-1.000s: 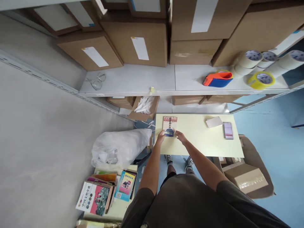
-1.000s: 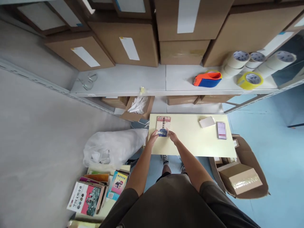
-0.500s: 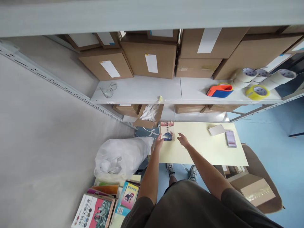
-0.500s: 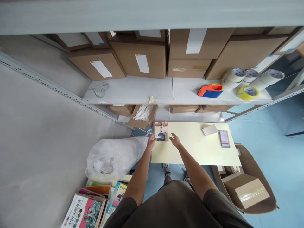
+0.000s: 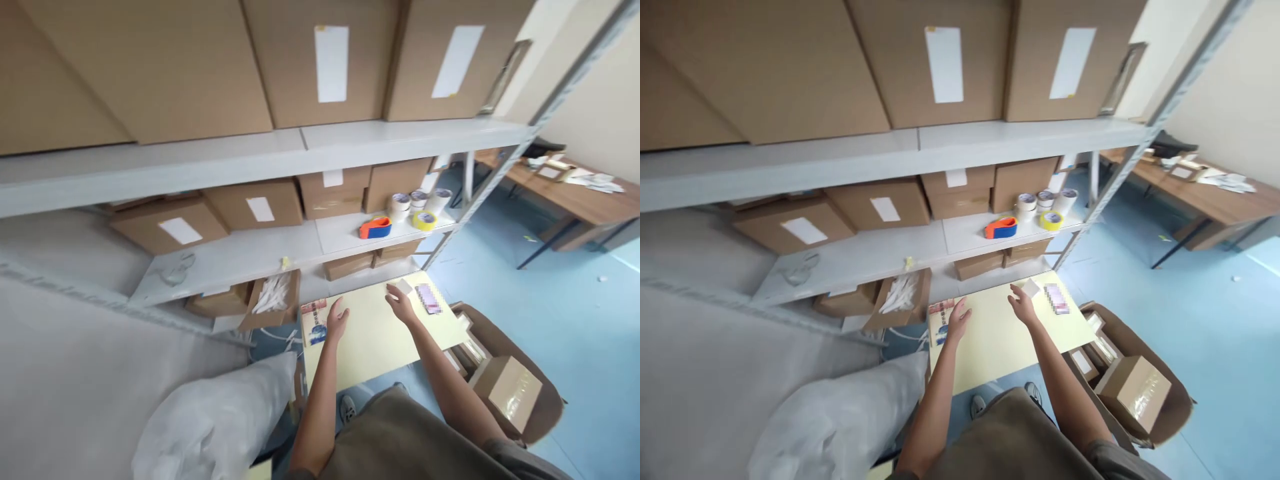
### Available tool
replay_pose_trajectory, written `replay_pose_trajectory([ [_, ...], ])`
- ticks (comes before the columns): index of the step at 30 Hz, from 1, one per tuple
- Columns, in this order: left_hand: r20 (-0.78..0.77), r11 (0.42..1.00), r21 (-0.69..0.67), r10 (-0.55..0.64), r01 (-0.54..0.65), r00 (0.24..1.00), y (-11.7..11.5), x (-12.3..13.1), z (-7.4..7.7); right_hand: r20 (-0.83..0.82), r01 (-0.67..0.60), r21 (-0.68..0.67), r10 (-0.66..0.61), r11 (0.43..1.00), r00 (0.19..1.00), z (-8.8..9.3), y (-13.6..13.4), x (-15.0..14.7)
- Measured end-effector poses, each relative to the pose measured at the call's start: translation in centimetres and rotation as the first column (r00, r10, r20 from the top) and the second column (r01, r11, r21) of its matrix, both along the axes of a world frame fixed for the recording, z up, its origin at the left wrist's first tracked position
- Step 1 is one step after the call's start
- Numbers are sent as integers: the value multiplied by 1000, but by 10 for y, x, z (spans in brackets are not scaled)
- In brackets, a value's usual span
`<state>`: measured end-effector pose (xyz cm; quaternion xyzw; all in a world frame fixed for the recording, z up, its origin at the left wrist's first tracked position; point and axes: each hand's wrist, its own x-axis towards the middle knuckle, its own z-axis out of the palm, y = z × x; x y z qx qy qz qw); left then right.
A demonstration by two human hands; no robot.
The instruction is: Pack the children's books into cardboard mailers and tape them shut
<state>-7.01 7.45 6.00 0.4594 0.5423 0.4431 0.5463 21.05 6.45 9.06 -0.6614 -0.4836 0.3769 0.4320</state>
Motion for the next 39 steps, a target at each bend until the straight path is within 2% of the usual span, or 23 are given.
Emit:
replay_pose_trajectory([
  [4, -47, 987, 101, -117, 122, 992, 21, 61, 31, -6, 72, 72, -72, 995, 997, 26, -4, 46],
  [9, -139, 954, 235, -159, 189, 977, 43, 123, 67, -11, 70, 122, -69, 990, 998, 36, 15, 96],
  [13, -193, 942, 285, -126, 178, 973, 58, 153, 88, 56, -26, 165, 17, 986, 998, 44, 66, 114],
  [16, -216, 953, 282, -50, 111, 975, 66, 165, 97, 175, -205, 212, 169, 956, 970, 69, 126, 114],
  [20, -238, 961, 276, 65, 3, 969, 67, 169, 104, 421, -397, 271, 263, 877, 868, 116, 211, 98],
  [22, -252, 957, 286, 117, -42, 961, 62, 167, 103, 533, -441, 235, 265, 866, 803, 133, 245, 88],
  [24, -264, 954, 286, 167, -89, 950, 53, 161, 101, 630, -464, 137, 284, 875, 722, 140, 268, 79],
  [26, -272, 954, 271, 205, -129, 940, 43, 151, 96, 701, -467, 42, 307, 883, 644, 139, 280, 73],
  [28, -280, 952, 255, 239, -168, 930, 32, 138, 92, 735, -470, 14, 309, 883, 604, 134, 286, 71],
  [33, -287, 938, 252, 306, -237, 908, 14, 111, 91, 694, -513, 63, 332, 856, 639, 134, 281, 71],
  [36, -277, 938, 270, 292, -218, 915, 8, 99, 96, 735, -533, 63, 322, 843, 597, 143, 262, 73],
  [39, -271, 941, 286, 263, -184, 926, 4, 85, 98, 823, -544, 86, 248, 835, 512, 149, 226, 76],
])
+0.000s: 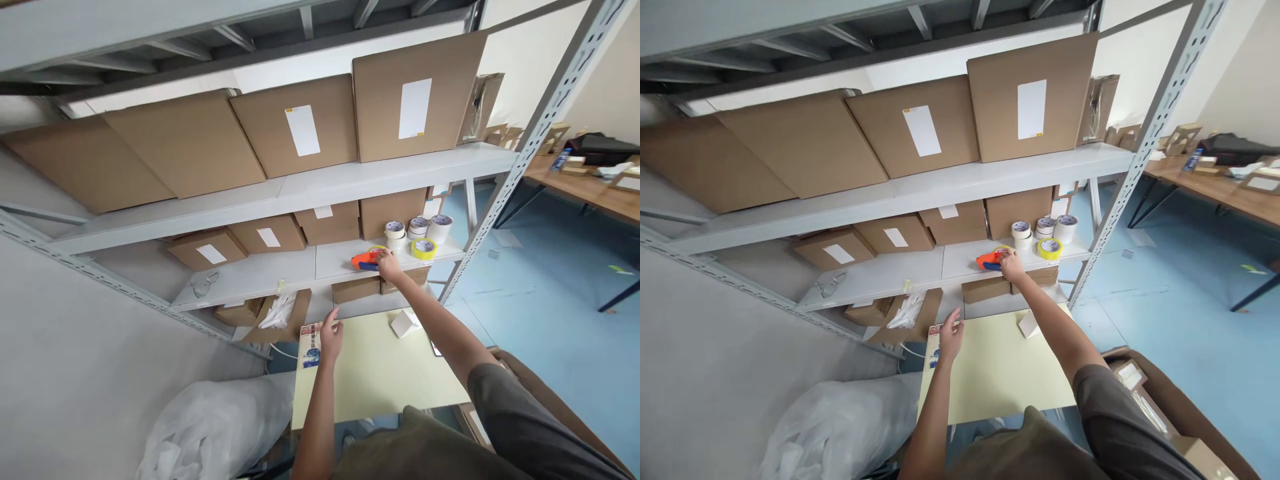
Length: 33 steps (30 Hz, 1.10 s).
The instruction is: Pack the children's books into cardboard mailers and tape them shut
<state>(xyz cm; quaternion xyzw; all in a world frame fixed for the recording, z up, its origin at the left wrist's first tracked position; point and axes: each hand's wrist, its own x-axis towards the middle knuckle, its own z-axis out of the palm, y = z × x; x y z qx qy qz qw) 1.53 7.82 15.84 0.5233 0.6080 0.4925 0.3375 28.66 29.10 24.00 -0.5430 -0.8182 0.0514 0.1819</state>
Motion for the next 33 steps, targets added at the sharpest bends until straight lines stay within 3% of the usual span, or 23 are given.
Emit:
replay_pose_trajectory([
  [3, 17, 1000, 5, -28, 28, 999, -3, -14, -5, 34, 25, 85, -28, 996, 999, -5, -51, 4],
  [6, 58, 997, -8, -71, 72, 996, -6, -22, -17, 37, 96, 115, -101, 989, 994, -21, -109, 6],
  [11, 122, 976, -68, -196, 205, 973, -13, -15, -35, 65, 203, 98, -210, 974, 975, -66, -198, 13],
  [15, 152, 957, -107, -253, 271, 955, -25, 2, -41, 80, 284, 38, -286, 958, 955, -109, -248, 28],
  [20, 132, 950, -136, -262, 279, 956, -46, 18, -52, 137, 355, -153, -336, 922, 932, -172, -285, 56],
  [27, 30, 956, -222, -190, 191, 981, -78, 20, -79, 162, 399, -393, -364, 828, 917, -264, -308, 106],
  [30, -12, 956, -256, -149, 141, 989, -87, 27, -86, 228, 448, -527, -388, 722, 893, -286, -314, 123],
  [33, -25, 950, -287, -137, 124, 990, -90, 42, -89, 262, 474, -602, -403, 642, 877, -293, -317, 129],
])
